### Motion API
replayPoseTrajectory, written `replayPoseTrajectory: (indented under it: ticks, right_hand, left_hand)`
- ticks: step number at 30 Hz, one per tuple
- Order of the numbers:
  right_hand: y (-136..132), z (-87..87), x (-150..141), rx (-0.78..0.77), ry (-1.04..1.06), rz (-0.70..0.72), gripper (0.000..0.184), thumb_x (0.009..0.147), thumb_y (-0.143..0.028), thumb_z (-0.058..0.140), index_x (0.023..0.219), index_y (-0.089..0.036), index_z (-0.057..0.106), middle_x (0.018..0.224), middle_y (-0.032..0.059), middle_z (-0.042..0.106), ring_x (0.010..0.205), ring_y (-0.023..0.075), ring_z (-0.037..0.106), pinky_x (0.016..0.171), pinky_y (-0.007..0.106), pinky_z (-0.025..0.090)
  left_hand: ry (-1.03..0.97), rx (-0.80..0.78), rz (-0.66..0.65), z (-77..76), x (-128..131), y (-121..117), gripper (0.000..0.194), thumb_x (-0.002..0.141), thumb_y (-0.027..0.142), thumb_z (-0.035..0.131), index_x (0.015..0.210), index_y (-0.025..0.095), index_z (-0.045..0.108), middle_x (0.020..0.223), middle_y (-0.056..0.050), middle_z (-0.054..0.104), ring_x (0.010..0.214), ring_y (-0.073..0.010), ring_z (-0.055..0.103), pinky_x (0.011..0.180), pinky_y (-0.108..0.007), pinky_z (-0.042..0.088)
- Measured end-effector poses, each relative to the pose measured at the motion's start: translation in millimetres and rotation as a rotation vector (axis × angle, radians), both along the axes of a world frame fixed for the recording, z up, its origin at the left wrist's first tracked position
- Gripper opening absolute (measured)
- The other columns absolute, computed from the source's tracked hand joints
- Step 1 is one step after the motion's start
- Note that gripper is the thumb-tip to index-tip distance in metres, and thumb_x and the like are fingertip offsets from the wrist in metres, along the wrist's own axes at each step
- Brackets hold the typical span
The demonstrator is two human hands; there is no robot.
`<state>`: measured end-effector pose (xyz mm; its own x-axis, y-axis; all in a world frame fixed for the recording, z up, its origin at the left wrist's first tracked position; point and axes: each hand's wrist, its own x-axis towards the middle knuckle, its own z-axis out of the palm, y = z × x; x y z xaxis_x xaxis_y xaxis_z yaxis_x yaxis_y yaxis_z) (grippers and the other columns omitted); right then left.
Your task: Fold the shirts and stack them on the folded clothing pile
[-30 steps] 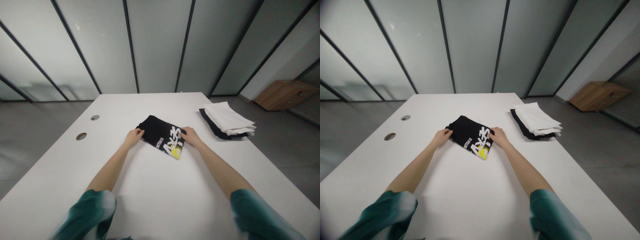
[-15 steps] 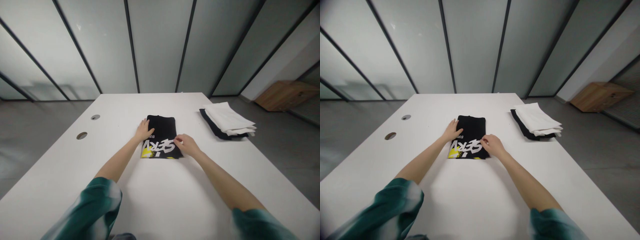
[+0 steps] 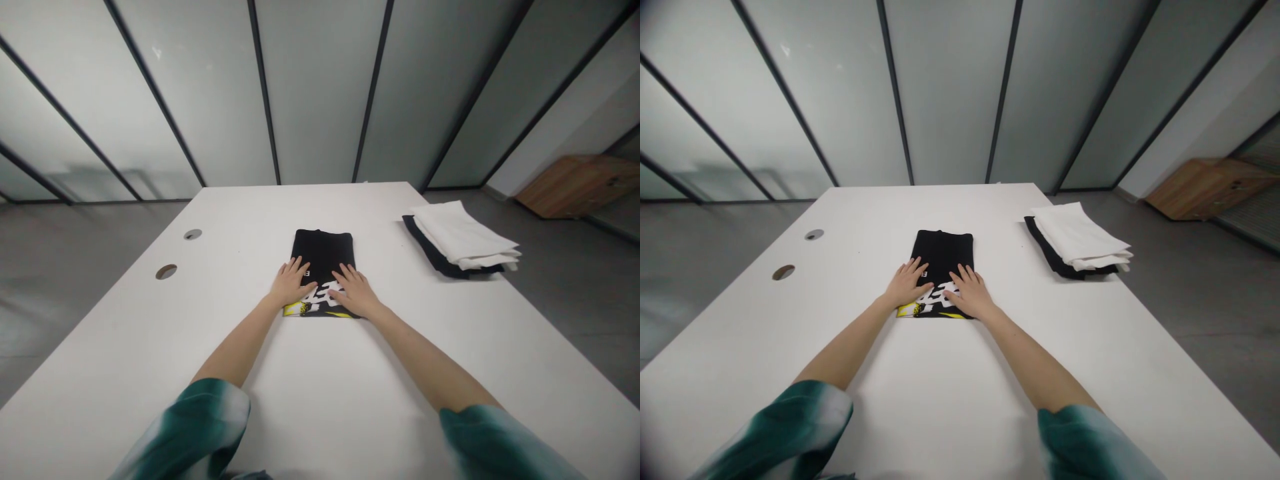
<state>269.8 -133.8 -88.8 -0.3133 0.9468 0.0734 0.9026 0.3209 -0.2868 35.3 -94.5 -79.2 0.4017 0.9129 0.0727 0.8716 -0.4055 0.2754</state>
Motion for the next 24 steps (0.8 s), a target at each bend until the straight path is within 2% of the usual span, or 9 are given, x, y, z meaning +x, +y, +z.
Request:
replayPoseTrajectory:
  ticks: [3, 6, 8, 10, 13, 16, 19, 22, 24]
  right_hand:
    - [1.2, 4.0, 5.2, 0.073, 0.093, 0.014, 0.052, 0.092, -0.051, 0.055, 0.132, -0.019, 0.061, 0.149, 0.0160, 0.048, 0.140, 0.0321, 0.039, 0.111, 0.049, 0.033]
    - [-0.2, 11.1, 8.0, 0.152, 0.175, 0.109, 0.022, 0.089, -0.036, 0.059, 0.098, -0.019, 0.069, 0.113, 0.0124, 0.066, 0.109, 0.0265, 0.057, 0.097, 0.042, 0.042]
    - [-2.9, 16.4, 7.2, 0.152, 0.183, 0.207, 0.016, 0.089, -0.030, 0.058, 0.081, -0.019, 0.065, 0.089, 0.0079, 0.065, 0.089, 0.0222, 0.057, 0.085, 0.037, 0.044]
    - [-6.6, 21.0, 4.5, 0.137, 0.166, 0.274, 0.018, 0.089, -0.031, 0.060, 0.075, -0.019, 0.062, 0.080, 0.0055, 0.061, 0.083, 0.0208, 0.053, 0.079, 0.035, 0.042]
    - [-12.4, 25.0, -0.4, 0.126, 0.130, 0.289, 0.023, 0.084, -0.042, 0.067, 0.080, -0.020, 0.063, 0.085, 0.0056, 0.059, 0.087, 0.0218, 0.051, 0.079, 0.034, 0.041]
    - [-17.5, 26.0, -3.4, 0.116, 0.097, 0.285, 0.037, 0.075, -0.052, 0.075, 0.089, -0.019, 0.065, 0.094, 0.0071, 0.059, 0.092, 0.0239, 0.051, 0.083, 0.037, 0.042]
    - [-21.1, 25.6, -5.2, 0.104, 0.092, 0.295, 0.044, 0.070, -0.051, 0.079, 0.096, -0.019, 0.066, 0.104, 0.0091, 0.058, 0.098, 0.0259, 0.051, 0.088, 0.039, 0.042]
    - [-21.5, 24.3, -7.0, 0.123, 0.120, 0.318, 0.032, 0.075, -0.040, 0.077, 0.098, -0.020, 0.067, 0.111, 0.0100, 0.060, 0.105, 0.0265, 0.052, 0.092, 0.040, 0.042]
    - [-19.6, 22.9, -7.7, 0.141, 0.128, 0.330, 0.021, 0.079, -0.033, 0.073, 0.095, -0.021, 0.069, 0.110, 0.0094, 0.063, 0.106, 0.0256, 0.053, 0.091, 0.039, 0.042]
  left_hand:
    - [-0.087, 0.060, -0.028, 3.0, -4.0, -1.5, 0.059, 0.088, 0.052, 0.059, 0.136, 0.018, 0.054, 0.151, -0.016, 0.046, 0.141, -0.0314, 0.039, 0.116, -0.047, 0.032]
    - [-0.133, 0.101, -0.083, 7.2, -8.6, -1.9, 0.031, 0.086, 0.044, 0.063, 0.104, 0.019, 0.067, 0.118, -0.012, 0.064, 0.115, -0.0273, 0.057, 0.100, -0.041, 0.045]
    - [-0.107, 0.086, -0.119, 9.6, -10.2, -1.5, 0.022, 0.088, 0.040, 0.061, 0.083, 0.020, 0.067, 0.097, -0.009, 0.065, 0.098, -0.0249, 0.060, 0.090, -0.039, 0.048]
    - [-0.080, 0.079, -0.136, 11.6, -10.1, -1.6, 0.025, 0.090, 0.039, 0.058, 0.074, 0.020, 0.064, 0.088, -0.008, 0.064, 0.091, -0.0237, 0.060, 0.085, -0.038, 0.047]
    - [-0.076, 0.101, -0.127, 14.7, -8.6, -3.2, 0.026, 0.090, 0.039, 0.057, 0.073, 0.020, 0.063, 0.085, -0.008, 0.063, 0.088, -0.0233, 0.059, 0.082, -0.037, 0.045]
    - [-0.066, 0.118, -0.134, 18.9, -7.3, -6.3, 0.030, 0.088, 0.045, 0.059, 0.072, 0.020, 0.061, 0.081, -0.007, 0.063, 0.085, -0.0236, 0.059, 0.079, -0.037, 0.043]
    - [-0.048, 0.099, -0.186, 23.7, -5.6, -10.4, 0.035, 0.084, 0.053, 0.062, 0.071, 0.021, 0.059, 0.075, -0.006, 0.061, 0.080, -0.0234, 0.058, 0.076, -0.036, 0.042]
    - [-0.043, 0.054, -0.276, 28.6, -1.7, -16.8, 0.043, 0.076, 0.063, 0.068, 0.074, 0.021, 0.059, 0.076, -0.005, 0.061, 0.080, -0.0236, 0.058, 0.076, -0.036, 0.043]
    - [-0.033, 0.033, -0.340, 31.4, 1.7, -22.1, 0.048, 0.069, 0.067, 0.071, 0.078, 0.021, 0.061, 0.084, -0.006, 0.062, 0.085, -0.0251, 0.058, 0.080, -0.037, 0.043]
